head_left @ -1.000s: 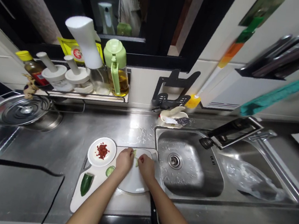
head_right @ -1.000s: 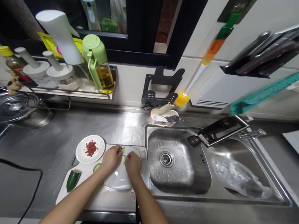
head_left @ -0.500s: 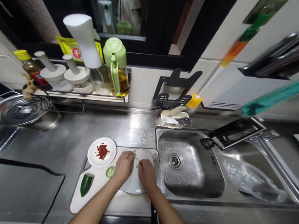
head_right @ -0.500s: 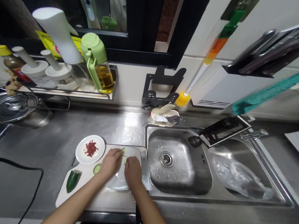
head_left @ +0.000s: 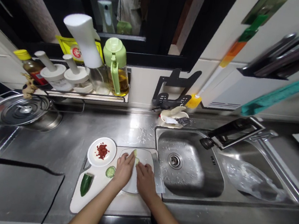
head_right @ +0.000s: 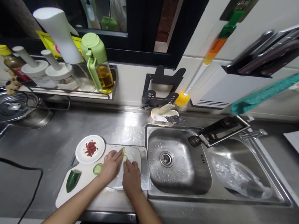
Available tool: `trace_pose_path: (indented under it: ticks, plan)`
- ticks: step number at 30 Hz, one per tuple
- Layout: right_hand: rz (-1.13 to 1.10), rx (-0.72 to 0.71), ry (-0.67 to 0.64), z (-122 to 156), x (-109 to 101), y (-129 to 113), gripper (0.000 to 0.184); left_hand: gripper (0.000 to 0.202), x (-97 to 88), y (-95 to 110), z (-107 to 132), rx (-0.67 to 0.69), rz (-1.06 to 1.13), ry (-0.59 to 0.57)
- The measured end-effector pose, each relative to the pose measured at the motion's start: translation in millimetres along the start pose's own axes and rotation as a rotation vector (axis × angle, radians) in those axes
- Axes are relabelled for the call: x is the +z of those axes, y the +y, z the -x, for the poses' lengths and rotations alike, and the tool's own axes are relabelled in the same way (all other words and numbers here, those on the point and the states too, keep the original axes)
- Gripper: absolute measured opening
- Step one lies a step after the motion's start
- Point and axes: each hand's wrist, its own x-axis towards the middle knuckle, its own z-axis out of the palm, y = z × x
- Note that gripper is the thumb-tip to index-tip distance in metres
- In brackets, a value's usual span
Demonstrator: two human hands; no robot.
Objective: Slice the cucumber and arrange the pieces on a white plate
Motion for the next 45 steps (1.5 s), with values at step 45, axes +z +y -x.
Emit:
trace_pose_path:
  ticks: [45]
  plan:
    - [-0.018,0.005,0.031,20.1,-0.2,-6.1,0.037,0.035,-18.7,-57.6,89.8,-0.491,0.259,0.27]
